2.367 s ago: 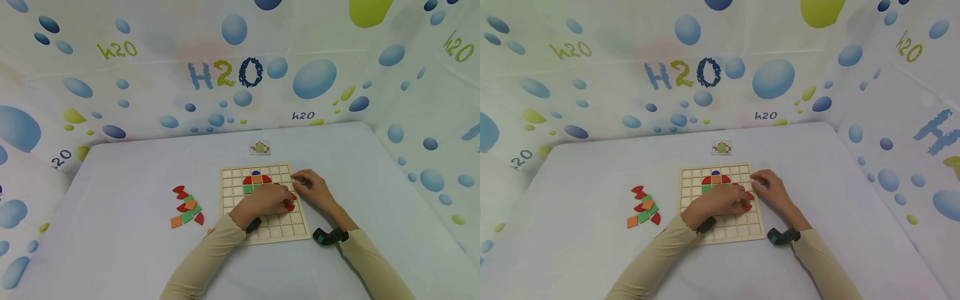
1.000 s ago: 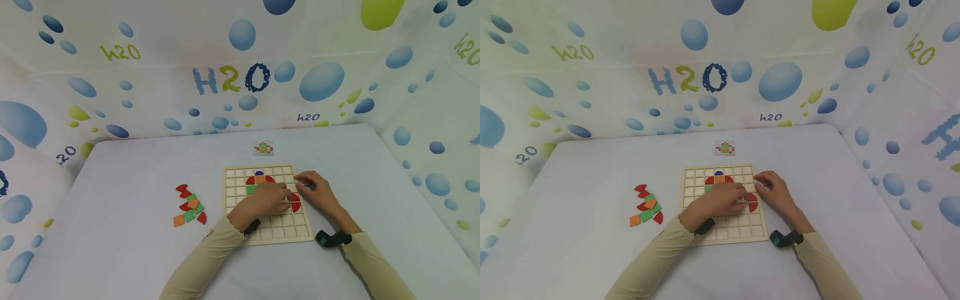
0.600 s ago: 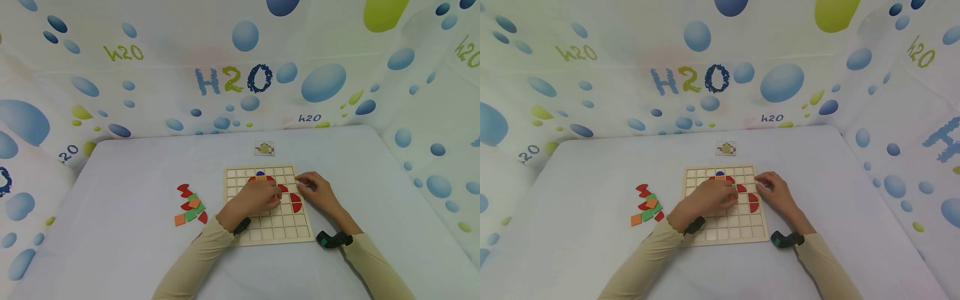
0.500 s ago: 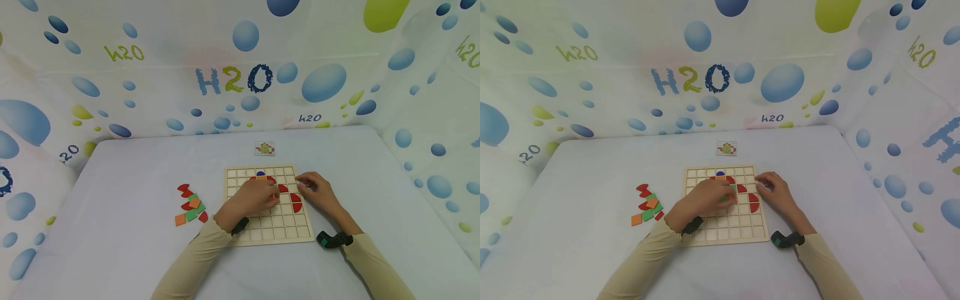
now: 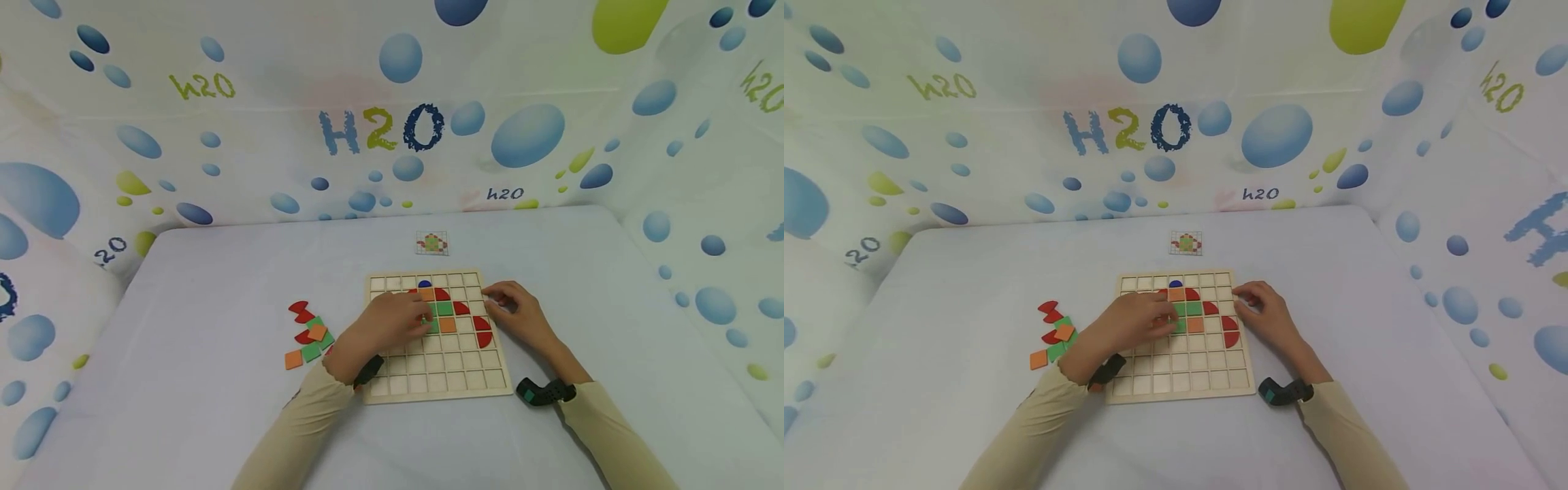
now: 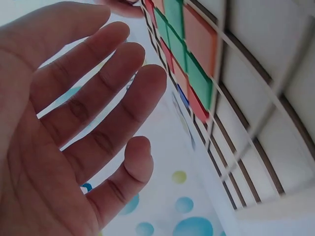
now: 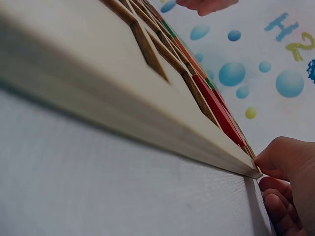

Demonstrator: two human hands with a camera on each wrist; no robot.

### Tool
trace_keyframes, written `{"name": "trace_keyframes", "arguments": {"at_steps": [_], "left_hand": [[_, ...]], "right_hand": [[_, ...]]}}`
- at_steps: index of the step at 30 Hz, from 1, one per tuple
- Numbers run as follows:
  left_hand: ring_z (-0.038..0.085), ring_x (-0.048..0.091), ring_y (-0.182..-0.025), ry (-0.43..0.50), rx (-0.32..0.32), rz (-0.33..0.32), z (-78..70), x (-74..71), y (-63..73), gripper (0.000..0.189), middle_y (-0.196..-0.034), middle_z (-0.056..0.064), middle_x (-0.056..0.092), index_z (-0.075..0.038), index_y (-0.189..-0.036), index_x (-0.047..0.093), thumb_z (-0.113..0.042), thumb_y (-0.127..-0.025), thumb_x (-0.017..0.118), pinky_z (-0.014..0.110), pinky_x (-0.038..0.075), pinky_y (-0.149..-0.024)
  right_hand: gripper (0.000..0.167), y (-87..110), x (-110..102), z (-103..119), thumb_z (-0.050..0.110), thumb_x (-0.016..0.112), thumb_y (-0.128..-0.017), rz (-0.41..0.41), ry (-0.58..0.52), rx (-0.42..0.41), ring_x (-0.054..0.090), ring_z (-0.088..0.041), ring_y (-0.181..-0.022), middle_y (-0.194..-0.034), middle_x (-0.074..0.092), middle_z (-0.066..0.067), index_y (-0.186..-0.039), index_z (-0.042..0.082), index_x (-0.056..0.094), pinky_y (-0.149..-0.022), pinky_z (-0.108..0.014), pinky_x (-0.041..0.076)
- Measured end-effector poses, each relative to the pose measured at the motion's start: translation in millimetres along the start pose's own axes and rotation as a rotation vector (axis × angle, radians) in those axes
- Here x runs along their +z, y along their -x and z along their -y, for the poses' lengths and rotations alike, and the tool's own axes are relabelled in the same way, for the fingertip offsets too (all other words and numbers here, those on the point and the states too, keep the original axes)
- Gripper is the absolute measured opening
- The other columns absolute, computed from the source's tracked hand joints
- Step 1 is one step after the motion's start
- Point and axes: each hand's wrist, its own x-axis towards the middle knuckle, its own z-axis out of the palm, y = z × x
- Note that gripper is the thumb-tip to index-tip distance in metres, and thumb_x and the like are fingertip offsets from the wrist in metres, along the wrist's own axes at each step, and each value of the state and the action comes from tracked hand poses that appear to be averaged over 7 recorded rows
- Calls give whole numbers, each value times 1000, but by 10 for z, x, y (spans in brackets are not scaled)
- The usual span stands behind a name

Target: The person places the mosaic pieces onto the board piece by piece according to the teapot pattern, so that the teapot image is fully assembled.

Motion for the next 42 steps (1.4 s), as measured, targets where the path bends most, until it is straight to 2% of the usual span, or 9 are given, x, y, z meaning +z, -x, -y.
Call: {"name": "trace_keyframes", "arguments": {"at_steps": [4, 9, 18, 22, 25, 28, 32, 36, 42], "left_hand": [[10, 58, -72, 32, -20, -19, 67, -31, 93, 9, -86, -5, 65, -18, -92, 74, -25, -91, 68, 29, 46, -66], [10, 60, -75, 33, -51, -25, 157, -46, 195, 10, -85, -5, 65, -18, -91, 74, -24, -92, 67, 29, 48, -69], [11, 61, -76, 42, -133, -12, 310, -172, 382, 12, -86, -4, 64, -15, -96, 72, -25, -91, 68, 31, 49, -71], [12, 59, -75, 58, -178, -6, 370, -239, 452, 13, -85, -4, 63, -13, -98, 72, -24, -91, 69, 31, 48, -71], [12, 58, -74, 69, -209, 1, 426, -250, 501, 14, -85, -4, 63, -13, -99, 72, -25, -90, 69, 29, 47, -68], [13, 57, -73, 90, -240, 1, 477, -266, 557, 14, -86, -4, 62, -13, -99, 71, -24, -90, 70, 28, 46, -66], [13, 57, -73, 115, -269, 3, 539, -302, 631, 14, -86, -3, 62, -12, -100, 71, -22, -91, 69, 28, 46, -65], [13, 58, -76, 133, -298, 16, 609, -329, 694, 16, -88, -3, 63, -11, -103, 71, -23, -91, 69, 30, 47, -67], [17, 59, -81, 182, -391, 5, 740, -406, 805, 18, -90, 0, 64, -10, -105, 70, -22, -91, 69, 35, 50, -71]], "right_hand": [[23, -11, 4, 10, 5, 66, -91, 3, -2, 9, 56, -18, -93, -113, 63, -13, -114, 2, 67, -79, -14, 44], [23, -14, -5, 33, 4, 67, -90, 1, 7, 15, 56, -16, -92, -113, 63, -13, -113, 1, 67, -79, -13, 43], [23, -10, -15, 44, 4, 67, -90, 8, -2, 7, 56, -17, -92, -111, 62, -14, -113, 0, 67, -80, -13, 43], [23, -6, -9, 61, 4, 66, -91, 10, -5, 13, 56, -20, -92, -111, 62, -15, -114, 0, 67, -80, -16, 44], [23, 0, -42, 231, 0, 66, -90, 15, -2, 22, 57, -28, -92, -111, 62, -20, -113, -5, 65, -79, -21, 46], [24, 0, -40, 270, -2, 65, -90, 14, 0, 27, 56, -33, -92, -111, 61, -23, -113, -8, 64, -79, -24, 47], [24, -4, -6, 119, 1, 66, -90, 12, -1, 29, 56, -25, -92, -112, 62, -18, -114, -3, 66, -79, -19, 45], [23, -1, -11, 83, 5, 67, -91, 15, -12, 25, 54, -17, -91, -111, 62, -14, -114, 1, 67, -78, -16, 44], [22, -3, -25, 89, 5, 66, -92, 16, -18, 26, 55, -16, -91, -111, 62, -14, -113, 1, 67, -79, -15, 44]]}}
